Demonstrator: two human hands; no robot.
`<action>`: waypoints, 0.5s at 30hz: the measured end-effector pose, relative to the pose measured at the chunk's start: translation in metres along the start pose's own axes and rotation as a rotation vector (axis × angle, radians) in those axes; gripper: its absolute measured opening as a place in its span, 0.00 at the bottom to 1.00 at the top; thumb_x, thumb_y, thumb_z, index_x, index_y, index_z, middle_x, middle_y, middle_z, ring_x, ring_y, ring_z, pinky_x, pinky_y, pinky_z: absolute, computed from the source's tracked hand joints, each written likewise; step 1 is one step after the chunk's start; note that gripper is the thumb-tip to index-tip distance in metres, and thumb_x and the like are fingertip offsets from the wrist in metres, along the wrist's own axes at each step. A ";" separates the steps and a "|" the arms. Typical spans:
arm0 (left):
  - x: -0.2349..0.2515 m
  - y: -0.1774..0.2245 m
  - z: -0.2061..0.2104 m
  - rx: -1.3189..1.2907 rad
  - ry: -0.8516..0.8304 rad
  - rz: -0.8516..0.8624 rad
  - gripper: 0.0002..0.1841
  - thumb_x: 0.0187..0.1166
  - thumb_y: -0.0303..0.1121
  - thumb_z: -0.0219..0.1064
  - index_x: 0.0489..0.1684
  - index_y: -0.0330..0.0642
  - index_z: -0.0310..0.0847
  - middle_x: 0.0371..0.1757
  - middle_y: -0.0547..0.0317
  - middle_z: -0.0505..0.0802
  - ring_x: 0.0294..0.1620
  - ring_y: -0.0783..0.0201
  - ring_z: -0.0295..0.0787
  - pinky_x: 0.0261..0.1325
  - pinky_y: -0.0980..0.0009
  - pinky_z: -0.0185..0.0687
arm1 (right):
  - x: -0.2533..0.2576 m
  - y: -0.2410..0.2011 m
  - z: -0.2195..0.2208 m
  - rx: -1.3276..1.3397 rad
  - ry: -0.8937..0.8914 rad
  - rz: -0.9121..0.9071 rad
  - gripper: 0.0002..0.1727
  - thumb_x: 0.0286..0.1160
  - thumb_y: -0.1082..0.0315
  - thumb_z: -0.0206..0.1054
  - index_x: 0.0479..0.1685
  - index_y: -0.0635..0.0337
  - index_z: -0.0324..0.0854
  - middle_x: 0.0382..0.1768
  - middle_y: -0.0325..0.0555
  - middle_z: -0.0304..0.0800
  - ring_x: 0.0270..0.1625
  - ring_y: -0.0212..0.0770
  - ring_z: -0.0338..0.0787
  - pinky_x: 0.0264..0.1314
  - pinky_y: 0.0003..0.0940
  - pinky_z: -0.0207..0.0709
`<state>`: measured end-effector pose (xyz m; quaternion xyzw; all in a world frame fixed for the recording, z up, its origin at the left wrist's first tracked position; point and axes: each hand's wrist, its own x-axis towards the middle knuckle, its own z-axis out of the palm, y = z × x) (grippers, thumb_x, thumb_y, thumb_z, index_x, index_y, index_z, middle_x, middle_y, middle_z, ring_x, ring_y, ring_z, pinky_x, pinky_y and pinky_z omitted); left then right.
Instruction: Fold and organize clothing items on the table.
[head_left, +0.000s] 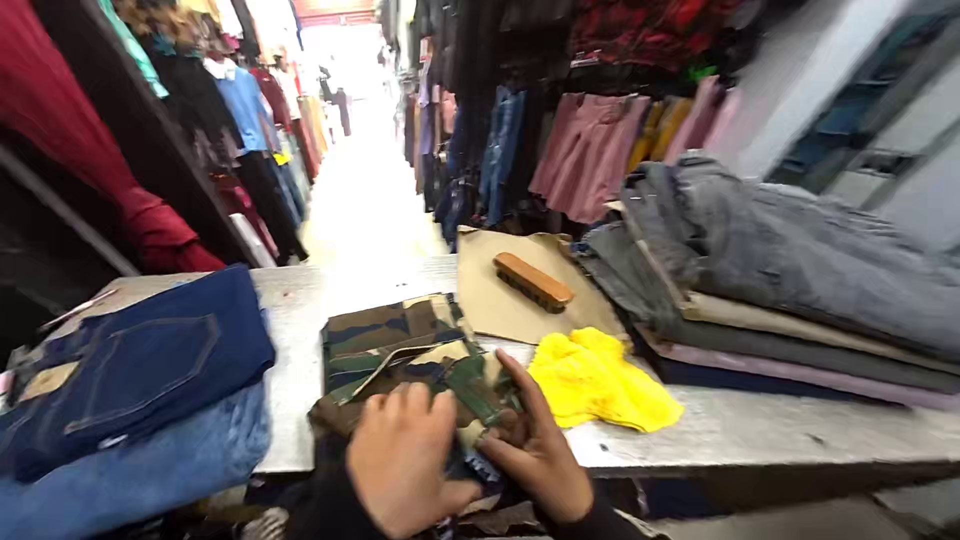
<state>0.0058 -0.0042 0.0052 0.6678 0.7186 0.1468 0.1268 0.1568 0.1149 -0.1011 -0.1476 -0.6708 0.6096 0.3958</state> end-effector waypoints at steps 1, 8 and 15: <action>0.001 -0.001 0.003 0.010 0.027 -0.003 0.26 0.70 0.46 0.76 0.56 0.30 0.85 0.53 0.32 0.90 0.58 0.34 0.89 0.60 0.38 0.81 | -0.003 0.003 -0.004 -0.013 -0.031 -0.002 0.59 0.58 0.76 0.79 0.92 0.64 0.41 0.77 0.53 0.75 0.46 0.40 0.96 0.47 0.38 0.95; 0.012 -0.041 0.013 -0.195 0.310 0.146 0.13 0.81 0.31 0.60 0.34 0.33 0.89 0.28 0.49 0.91 0.32 0.56 0.92 0.38 0.57 0.88 | -0.009 0.009 -0.010 -0.142 -0.076 0.011 0.49 0.65 0.71 0.78 0.89 0.64 0.55 0.71 0.56 0.75 0.41 0.38 0.93 0.44 0.34 0.93; 0.013 -0.051 0.013 -0.419 0.400 0.000 0.14 0.83 0.33 0.57 0.28 0.39 0.83 0.23 0.60 0.83 0.27 0.68 0.80 0.32 0.68 0.76 | -0.009 0.010 -0.012 -0.169 -0.126 0.009 0.46 0.65 0.70 0.77 0.89 0.58 0.61 0.76 0.54 0.73 0.40 0.37 0.93 0.44 0.33 0.93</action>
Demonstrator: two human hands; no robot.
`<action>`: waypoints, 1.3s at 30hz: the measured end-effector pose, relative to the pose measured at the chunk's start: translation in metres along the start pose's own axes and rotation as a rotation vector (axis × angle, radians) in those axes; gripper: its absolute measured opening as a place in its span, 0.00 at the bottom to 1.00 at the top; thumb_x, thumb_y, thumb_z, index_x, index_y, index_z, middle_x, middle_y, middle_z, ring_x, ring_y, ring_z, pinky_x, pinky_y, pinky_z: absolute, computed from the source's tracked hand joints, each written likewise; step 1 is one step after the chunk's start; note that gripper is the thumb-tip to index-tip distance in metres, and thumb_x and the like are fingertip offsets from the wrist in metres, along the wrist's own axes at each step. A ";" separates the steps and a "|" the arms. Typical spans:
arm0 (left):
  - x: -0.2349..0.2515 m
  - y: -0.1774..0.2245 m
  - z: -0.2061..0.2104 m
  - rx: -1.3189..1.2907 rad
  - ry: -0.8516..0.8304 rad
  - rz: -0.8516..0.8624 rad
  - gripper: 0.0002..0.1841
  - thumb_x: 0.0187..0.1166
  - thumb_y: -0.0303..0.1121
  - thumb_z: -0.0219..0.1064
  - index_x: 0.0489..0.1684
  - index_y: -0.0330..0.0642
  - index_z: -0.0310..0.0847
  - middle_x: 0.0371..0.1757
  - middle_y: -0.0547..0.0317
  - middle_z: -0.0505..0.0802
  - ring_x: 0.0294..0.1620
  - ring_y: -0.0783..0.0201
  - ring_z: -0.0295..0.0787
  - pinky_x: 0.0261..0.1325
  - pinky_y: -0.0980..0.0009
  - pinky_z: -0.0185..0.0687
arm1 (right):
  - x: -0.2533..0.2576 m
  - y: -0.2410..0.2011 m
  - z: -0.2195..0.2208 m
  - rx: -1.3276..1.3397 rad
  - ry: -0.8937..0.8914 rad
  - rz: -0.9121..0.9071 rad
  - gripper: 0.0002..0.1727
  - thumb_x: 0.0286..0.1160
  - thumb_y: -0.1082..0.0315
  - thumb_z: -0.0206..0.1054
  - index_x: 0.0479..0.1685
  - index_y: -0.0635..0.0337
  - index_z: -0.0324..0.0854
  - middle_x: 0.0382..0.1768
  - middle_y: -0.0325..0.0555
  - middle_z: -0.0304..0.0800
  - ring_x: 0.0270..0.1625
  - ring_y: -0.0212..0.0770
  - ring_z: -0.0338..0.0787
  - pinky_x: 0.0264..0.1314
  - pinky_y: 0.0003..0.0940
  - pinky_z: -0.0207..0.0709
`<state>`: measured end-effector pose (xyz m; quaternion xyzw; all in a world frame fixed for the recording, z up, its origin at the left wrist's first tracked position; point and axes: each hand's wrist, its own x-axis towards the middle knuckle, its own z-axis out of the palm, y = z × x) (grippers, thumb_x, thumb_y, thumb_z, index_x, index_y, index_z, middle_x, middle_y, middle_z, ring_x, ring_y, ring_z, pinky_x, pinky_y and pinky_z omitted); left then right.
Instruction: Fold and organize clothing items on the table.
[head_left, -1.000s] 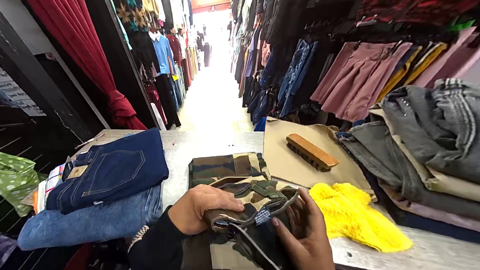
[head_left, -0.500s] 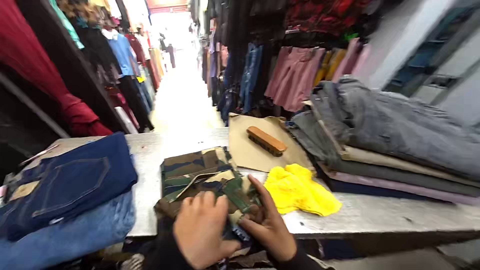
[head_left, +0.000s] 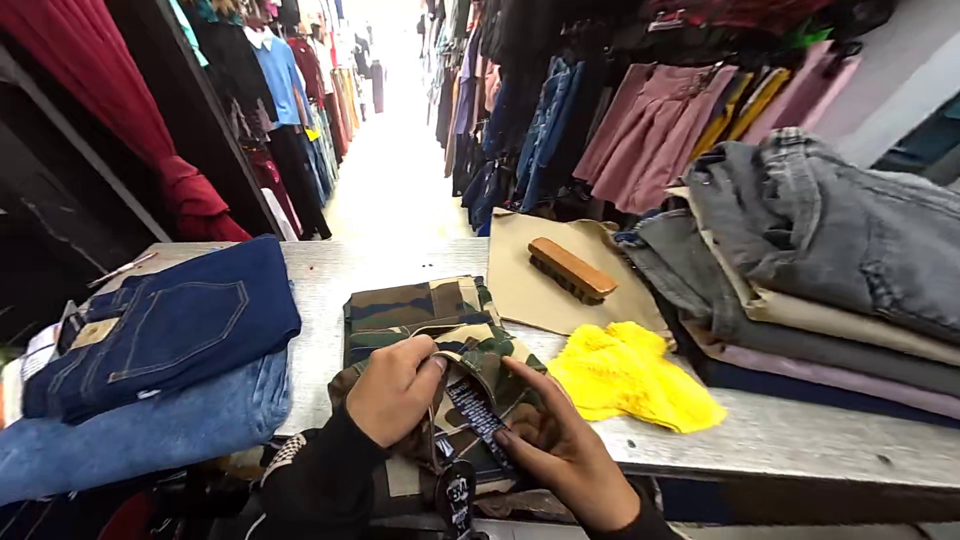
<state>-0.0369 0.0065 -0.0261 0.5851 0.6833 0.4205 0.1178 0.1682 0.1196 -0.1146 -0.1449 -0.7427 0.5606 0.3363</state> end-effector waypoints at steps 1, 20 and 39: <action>-0.002 -0.003 0.000 -0.048 0.027 -0.012 0.13 0.83 0.33 0.57 0.29 0.39 0.83 0.26 0.61 0.83 0.30 0.69 0.80 0.35 0.69 0.77 | 0.000 0.000 0.000 -0.013 -0.001 -0.008 0.45 0.65 0.70 0.77 0.88 0.57 0.61 0.76 0.54 0.72 0.39 0.36 0.93 0.43 0.32 0.93; -0.002 -0.004 0.001 -0.075 0.033 -0.056 0.16 0.89 0.36 0.58 0.39 0.35 0.90 0.27 0.56 0.89 0.31 0.67 0.85 0.39 0.66 0.81 | 0.061 -0.064 0.008 -0.513 -0.048 -0.531 0.15 0.81 0.67 0.60 0.60 0.50 0.88 0.55 0.33 0.92 0.50 0.27 0.90 0.50 0.26 0.88; 0.002 -0.016 -0.002 -0.552 0.028 -0.340 0.32 0.92 0.53 0.39 0.43 0.39 0.89 0.36 0.58 0.94 0.40 0.69 0.92 0.48 0.67 0.88 | 0.036 -0.022 0.003 -0.706 0.032 -0.536 0.15 0.78 0.65 0.64 0.55 0.38 0.92 0.65 0.53 0.83 0.62 0.45 0.85 0.62 0.39 0.82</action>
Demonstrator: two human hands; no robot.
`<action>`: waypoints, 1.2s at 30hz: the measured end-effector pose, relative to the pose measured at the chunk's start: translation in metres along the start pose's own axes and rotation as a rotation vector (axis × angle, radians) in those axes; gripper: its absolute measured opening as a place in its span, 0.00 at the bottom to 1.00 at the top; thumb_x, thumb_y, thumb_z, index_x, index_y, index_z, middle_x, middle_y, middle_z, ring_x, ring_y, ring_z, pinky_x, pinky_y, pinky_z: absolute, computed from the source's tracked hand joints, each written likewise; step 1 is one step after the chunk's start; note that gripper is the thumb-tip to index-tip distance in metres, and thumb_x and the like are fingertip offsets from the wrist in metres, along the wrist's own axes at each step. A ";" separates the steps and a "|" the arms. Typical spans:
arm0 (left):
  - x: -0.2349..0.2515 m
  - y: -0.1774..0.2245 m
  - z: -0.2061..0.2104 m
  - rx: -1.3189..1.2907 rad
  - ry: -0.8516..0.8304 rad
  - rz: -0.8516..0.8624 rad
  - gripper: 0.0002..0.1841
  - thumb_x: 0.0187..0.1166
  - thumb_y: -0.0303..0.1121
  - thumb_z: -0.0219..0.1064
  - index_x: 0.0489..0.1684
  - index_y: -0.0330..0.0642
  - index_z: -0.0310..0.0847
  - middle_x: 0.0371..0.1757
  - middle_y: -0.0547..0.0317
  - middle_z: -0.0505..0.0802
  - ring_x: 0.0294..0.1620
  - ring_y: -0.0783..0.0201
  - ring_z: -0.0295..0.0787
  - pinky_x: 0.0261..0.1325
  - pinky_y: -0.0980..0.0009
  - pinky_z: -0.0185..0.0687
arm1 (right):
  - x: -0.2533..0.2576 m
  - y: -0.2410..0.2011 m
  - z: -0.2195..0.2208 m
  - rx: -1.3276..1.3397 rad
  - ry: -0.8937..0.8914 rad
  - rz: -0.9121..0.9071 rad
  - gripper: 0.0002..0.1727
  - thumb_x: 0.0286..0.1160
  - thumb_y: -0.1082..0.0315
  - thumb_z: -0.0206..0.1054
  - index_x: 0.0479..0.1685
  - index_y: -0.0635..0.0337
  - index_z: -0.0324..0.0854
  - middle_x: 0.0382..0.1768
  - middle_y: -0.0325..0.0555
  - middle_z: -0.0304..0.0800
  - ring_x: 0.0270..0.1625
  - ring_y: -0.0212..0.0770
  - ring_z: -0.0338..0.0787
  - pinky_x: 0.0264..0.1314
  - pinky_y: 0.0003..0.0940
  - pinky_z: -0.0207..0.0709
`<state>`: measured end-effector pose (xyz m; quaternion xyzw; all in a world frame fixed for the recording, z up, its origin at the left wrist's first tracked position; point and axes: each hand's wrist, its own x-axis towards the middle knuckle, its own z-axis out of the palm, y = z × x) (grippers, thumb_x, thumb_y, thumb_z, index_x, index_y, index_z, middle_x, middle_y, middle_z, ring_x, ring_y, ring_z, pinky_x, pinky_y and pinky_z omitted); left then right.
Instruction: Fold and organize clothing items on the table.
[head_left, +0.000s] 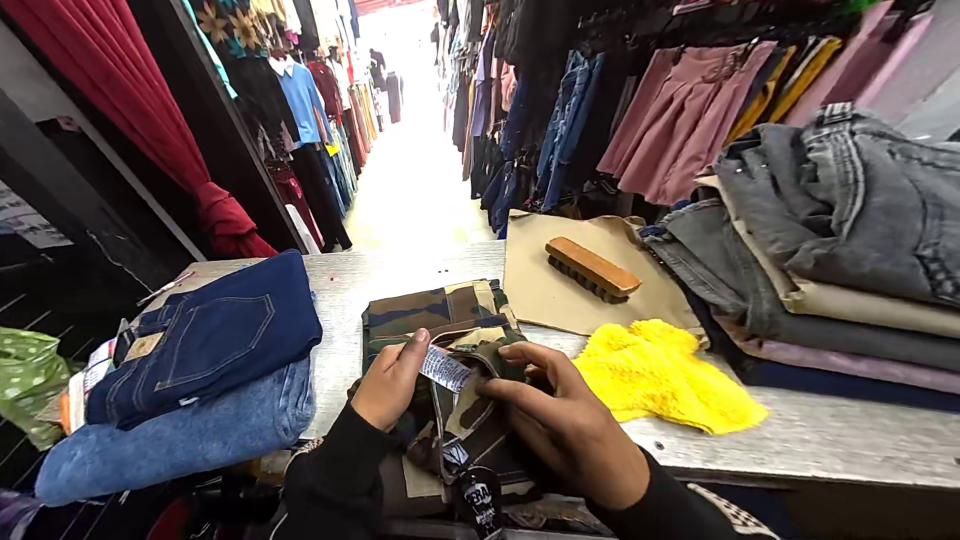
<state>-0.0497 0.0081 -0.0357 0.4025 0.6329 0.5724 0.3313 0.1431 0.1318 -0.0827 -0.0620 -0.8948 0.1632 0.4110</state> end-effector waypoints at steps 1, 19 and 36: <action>0.000 -0.001 0.000 0.003 0.009 0.014 0.32 0.92 0.53 0.40 0.43 0.40 0.89 0.35 0.59 0.94 0.40 0.70 0.92 0.47 0.68 0.88 | -0.001 -0.002 0.000 0.005 -0.005 -0.007 0.14 0.78 0.64 0.65 0.55 0.38 0.92 0.62 0.52 0.84 0.61 0.43 0.85 0.60 0.38 0.82; -0.098 -0.010 0.012 0.559 0.305 0.355 0.23 0.79 0.29 0.52 0.65 0.24 0.83 0.68 0.33 0.89 0.79 0.43 0.80 0.80 0.59 0.74 | -0.023 -0.021 0.016 0.322 -0.235 -0.025 0.19 0.92 0.60 0.53 0.68 0.62 0.78 0.57 0.51 0.92 0.59 0.41 0.92 0.66 0.36 0.84; -0.092 -0.012 0.030 0.649 0.430 0.437 0.20 0.83 0.28 0.53 0.60 0.20 0.83 0.59 0.35 0.93 0.67 0.50 0.90 0.73 0.67 0.80 | -0.004 -0.045 0.040 0.308 -0.186 0.084 0.05 0.73 0.69 0.66 0.39 0.60 0.83 0.30 0.48 0.88 0.32 0.38 0.88 0.36 0.29 0.83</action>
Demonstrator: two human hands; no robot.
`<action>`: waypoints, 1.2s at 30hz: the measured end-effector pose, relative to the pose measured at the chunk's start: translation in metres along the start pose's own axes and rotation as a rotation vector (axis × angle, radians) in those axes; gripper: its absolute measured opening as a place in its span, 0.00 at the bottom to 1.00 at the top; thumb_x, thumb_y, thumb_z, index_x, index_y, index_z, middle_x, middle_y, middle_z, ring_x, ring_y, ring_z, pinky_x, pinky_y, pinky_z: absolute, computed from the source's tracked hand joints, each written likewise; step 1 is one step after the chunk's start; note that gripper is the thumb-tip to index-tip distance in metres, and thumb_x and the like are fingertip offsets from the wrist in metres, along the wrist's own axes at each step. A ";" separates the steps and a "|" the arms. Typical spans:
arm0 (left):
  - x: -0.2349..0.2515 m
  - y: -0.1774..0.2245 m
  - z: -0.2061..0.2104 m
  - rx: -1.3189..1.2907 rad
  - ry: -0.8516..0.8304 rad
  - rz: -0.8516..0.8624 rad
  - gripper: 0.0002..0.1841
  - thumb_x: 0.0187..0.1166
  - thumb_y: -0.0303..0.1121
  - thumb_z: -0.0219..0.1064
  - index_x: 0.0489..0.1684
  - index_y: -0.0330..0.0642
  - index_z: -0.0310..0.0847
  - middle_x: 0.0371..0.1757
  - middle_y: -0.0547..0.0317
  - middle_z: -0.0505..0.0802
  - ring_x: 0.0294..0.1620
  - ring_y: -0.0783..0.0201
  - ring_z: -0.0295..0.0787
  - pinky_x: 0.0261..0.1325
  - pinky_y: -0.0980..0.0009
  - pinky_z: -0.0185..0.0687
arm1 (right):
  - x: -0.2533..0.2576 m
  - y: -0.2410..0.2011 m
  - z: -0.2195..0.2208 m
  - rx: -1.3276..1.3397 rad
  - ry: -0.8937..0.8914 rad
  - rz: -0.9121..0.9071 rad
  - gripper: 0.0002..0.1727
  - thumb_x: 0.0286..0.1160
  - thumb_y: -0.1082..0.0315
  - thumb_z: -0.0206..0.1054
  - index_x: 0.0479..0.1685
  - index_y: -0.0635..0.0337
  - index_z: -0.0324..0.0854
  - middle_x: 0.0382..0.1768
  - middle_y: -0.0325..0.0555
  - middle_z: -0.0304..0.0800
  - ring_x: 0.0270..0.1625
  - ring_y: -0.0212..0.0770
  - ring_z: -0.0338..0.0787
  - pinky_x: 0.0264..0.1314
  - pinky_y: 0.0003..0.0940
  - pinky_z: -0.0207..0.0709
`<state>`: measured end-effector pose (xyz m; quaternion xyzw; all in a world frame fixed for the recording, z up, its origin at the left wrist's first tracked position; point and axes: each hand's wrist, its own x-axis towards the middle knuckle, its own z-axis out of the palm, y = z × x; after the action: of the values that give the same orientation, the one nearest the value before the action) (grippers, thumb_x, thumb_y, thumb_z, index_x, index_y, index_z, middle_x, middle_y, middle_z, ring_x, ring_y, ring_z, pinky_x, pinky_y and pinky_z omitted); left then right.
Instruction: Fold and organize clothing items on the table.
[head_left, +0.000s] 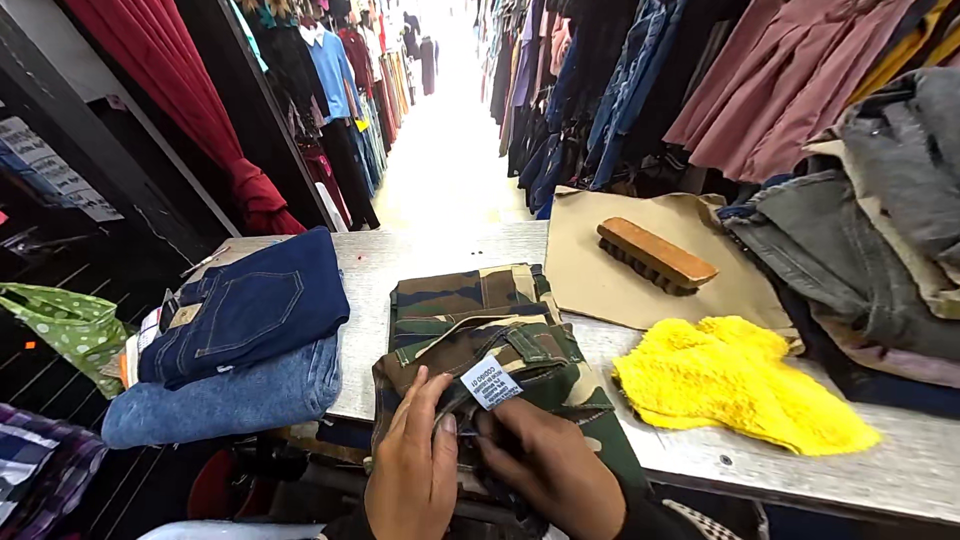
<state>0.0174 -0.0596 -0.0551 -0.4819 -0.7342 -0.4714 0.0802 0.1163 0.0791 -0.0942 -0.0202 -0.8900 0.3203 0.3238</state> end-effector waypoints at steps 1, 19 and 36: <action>0.001 0.001 -0.002 0.024 0.005 0.001 0.19 0.84 0.26 0.51 0.60 0.20 0.83 0.58 0.38 0.94 0.62 0.57 0.93 0.67 0.71 0.83 | -0.005 0.002 0.000 -0.012 0.034 0.028 0.05 0.72 0.69 0.66 0.39 0.61 0.82 0.30 0.47 0.87 0.31 0.36 0.87 0.35 0.28 0.82; 0.007 -0.019 -0.004 0.008 -0.085 0.098 0.13 0.75 0.26 0.58 0.20 0.33 0.81 0.26 0.52 0.86 0.30 0.72 0.83 0.36 0.84 0.77 | -0.038 0.032 -0.002 0.038 0.055 -0.184 0.11 0.83 0.67 0.63 0.56 0.48 0.88 0.43 0.47 0.90 0.48 0.40 0.89 0.59 0.35 0.81; -0.016 -0.034 -0.003 -0.225 -0.037 0.086 0.12 0.71 0.30 0.63 0.17 0.35 0.74 0.31 0.54 0.86 0.37 0.77 0.83 0.40 0.88 0.75 | -0.049 0.020 0.014 0.010 0.019 -0.197 0.10 0.84 0.59 0.63 0.55 0.40 0.87 0.43 0.42 0.93 0.49 0.41 0.89 0.60 0.41 0.72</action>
<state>-0.0014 -0.0754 -0.0835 -0.5276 -0.6565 -0.5382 0.0322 0.1433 0.0760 -0.1416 0.0662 -0.8830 0.2911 0.3622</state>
